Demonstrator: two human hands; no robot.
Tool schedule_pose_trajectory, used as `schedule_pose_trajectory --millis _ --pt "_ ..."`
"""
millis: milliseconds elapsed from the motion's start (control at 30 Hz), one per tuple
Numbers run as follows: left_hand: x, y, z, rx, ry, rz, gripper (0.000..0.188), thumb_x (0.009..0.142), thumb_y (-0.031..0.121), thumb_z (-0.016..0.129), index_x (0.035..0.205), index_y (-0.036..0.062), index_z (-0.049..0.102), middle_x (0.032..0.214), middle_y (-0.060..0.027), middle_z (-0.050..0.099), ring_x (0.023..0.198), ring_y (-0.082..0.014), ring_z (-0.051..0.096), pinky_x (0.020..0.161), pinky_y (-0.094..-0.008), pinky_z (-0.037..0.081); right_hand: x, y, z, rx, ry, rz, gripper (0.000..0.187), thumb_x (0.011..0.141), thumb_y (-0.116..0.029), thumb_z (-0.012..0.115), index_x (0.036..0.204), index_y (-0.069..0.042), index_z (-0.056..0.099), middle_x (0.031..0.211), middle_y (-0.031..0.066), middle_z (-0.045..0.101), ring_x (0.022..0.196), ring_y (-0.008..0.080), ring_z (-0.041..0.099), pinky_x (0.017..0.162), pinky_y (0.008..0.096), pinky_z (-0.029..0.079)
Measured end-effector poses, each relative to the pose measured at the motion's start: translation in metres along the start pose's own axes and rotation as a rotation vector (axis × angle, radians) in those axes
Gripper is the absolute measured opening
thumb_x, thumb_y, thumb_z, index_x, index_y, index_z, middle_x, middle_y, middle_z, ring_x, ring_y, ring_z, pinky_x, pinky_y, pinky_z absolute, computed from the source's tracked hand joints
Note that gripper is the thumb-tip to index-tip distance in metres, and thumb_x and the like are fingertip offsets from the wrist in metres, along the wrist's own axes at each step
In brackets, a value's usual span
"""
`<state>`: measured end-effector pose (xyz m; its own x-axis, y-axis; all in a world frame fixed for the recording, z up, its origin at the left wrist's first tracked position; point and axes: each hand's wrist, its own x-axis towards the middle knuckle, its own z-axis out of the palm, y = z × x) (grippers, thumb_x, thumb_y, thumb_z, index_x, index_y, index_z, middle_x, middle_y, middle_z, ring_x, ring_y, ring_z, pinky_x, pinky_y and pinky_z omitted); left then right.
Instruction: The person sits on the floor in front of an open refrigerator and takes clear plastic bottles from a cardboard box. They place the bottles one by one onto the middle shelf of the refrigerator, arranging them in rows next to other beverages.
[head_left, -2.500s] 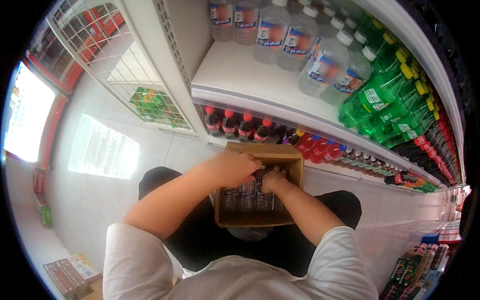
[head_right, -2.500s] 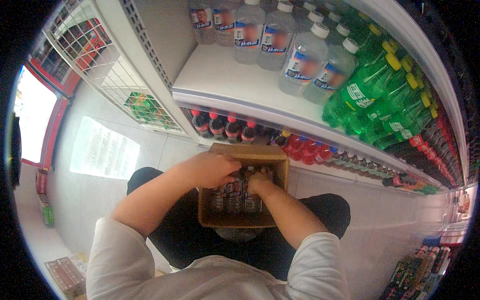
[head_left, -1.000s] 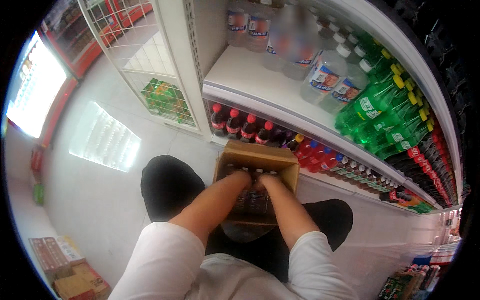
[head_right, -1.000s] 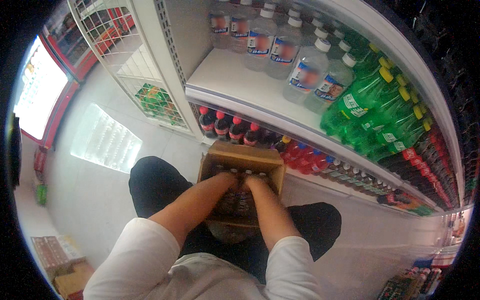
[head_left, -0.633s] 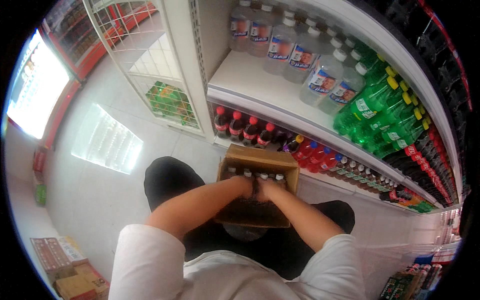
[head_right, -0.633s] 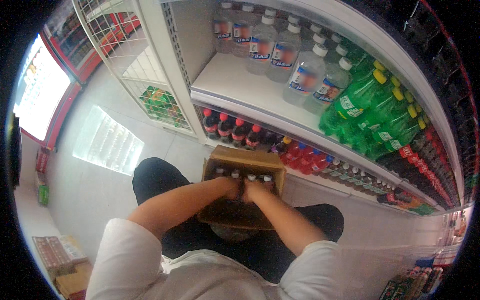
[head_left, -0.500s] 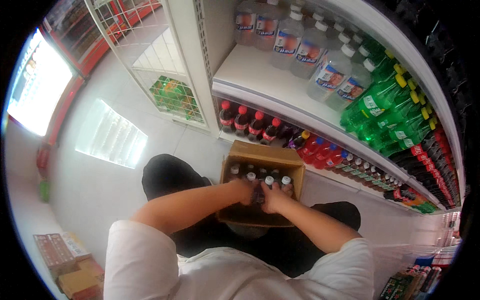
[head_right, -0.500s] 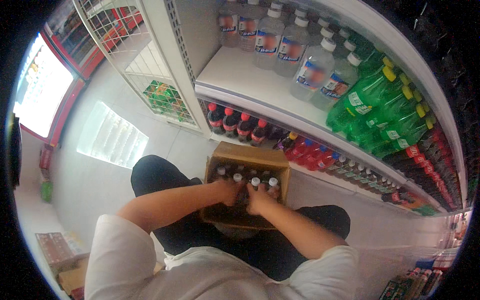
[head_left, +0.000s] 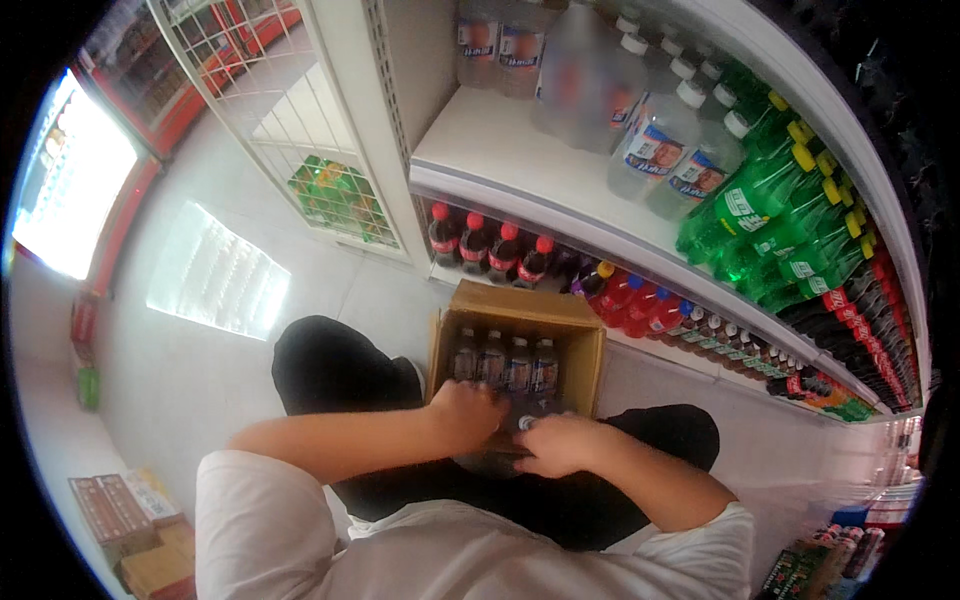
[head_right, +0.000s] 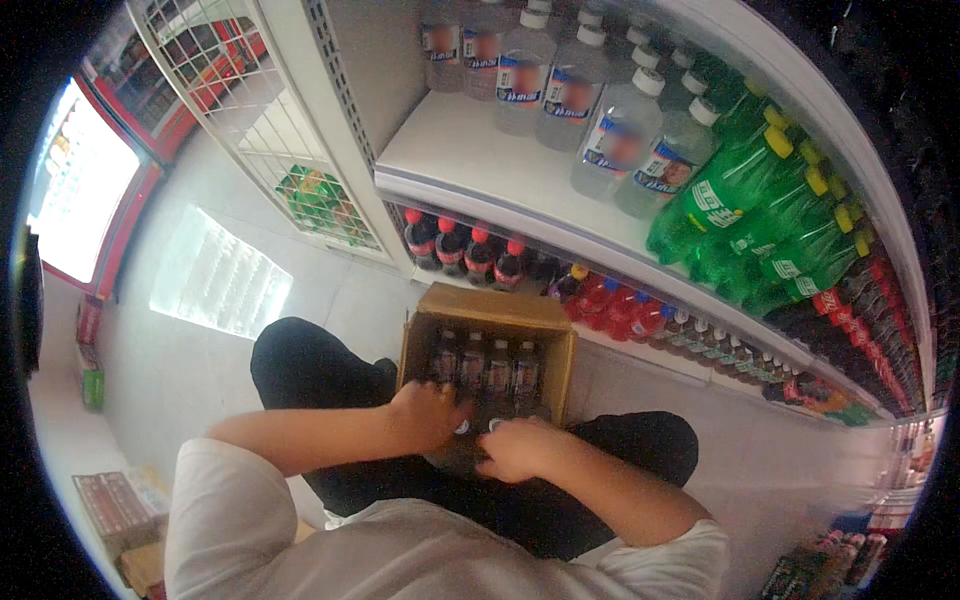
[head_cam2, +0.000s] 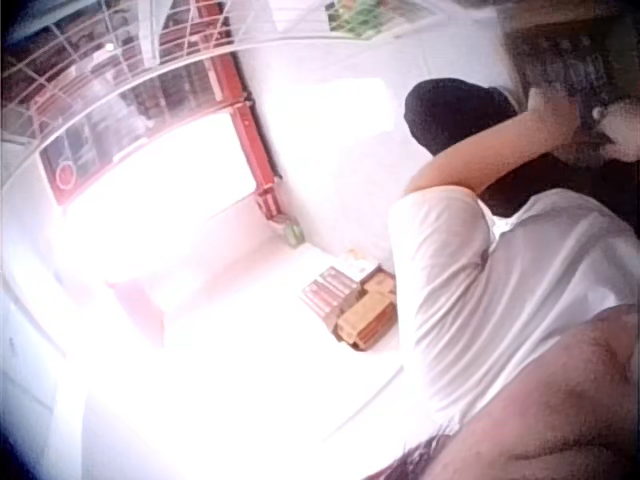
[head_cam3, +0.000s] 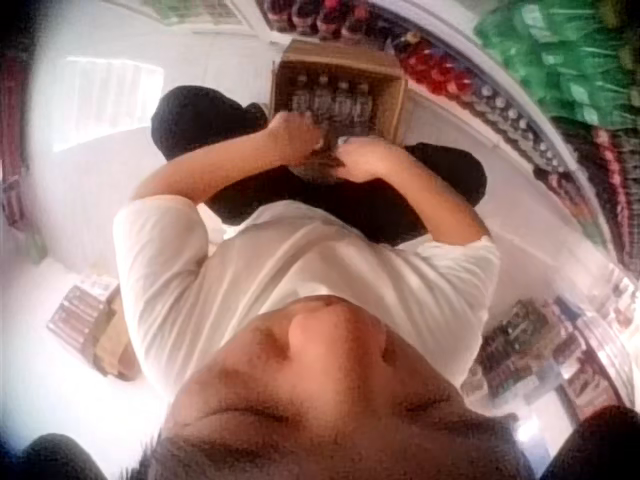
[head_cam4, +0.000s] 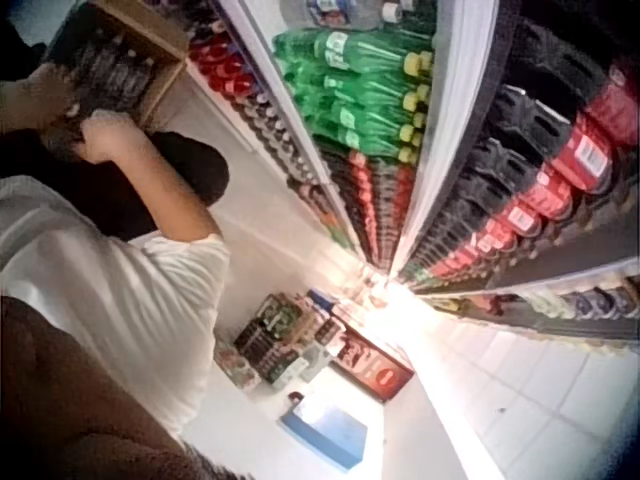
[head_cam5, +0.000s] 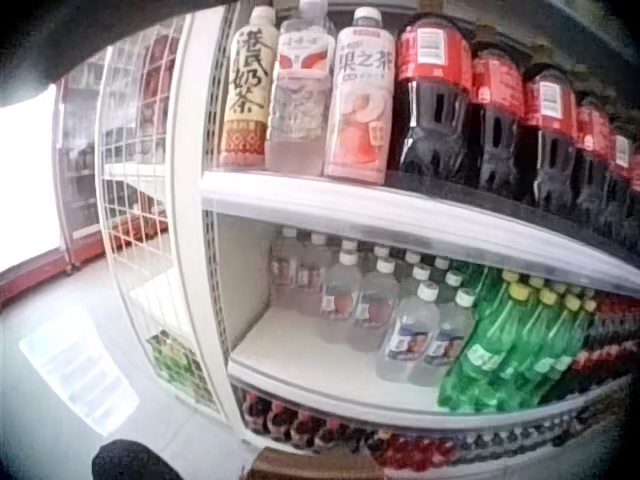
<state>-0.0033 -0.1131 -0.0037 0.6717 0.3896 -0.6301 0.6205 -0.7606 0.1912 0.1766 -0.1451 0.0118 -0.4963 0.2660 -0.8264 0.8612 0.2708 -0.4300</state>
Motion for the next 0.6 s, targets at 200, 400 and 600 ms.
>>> schedule_pose_trajectory --millis 200,400,600 --pt "0.048 -0.039 0.018 0.253 -0.03 0.09 0.04 0.088 0.028 0.067 0.123 0.0079 0.069 0.126 -0.0181 0.065 0.117 -0.0326 0.064 0.092 -0.0453 0.053 0.033 0.014 -0.019 -0.109 0.533 0.042 0.044 0.097 -0.037 0.059 0.124 -0.003 0.064 0.125 0.0213 0.062 0.123 0.0387 0.057 0.105 0.05 0.046" --pt "0.068 -0.033 0.026 0.409 -0.139 0.064 0.038 0.09 0.027 0.066 0.125 0.0118 0.072 0.138 -0.0123 0.062 0.125 -0.0345 0.06 0.103 -0.0653 0.039 0.081 0.043 0.016 -0.087 0.087 0.101 0.052 0.097 -0.044 0.059 0.134 -0.008 0.059 0.129 0.0218 0.064 0.121 0.0388 0.061 0.097 0.0517 0.051" --pt "0.063 -0.026 0.017 0.457 -0.138 0.065 0.039 0.091 0.03 0.066 0.125 0.0118 0.072 0.126 -0.0103 0.07 0.124 -0.0331 0.061 0.104 -0.0666 0.036 0.087 0.045 0.01 -0.212 0.196 0.046 0.05 0.096 -0.043 0.06 0.131 -0.009 0.062 0.128 0.0203 0.065 0.117 0.0397 0.063 0.097 0.0519 0.051"
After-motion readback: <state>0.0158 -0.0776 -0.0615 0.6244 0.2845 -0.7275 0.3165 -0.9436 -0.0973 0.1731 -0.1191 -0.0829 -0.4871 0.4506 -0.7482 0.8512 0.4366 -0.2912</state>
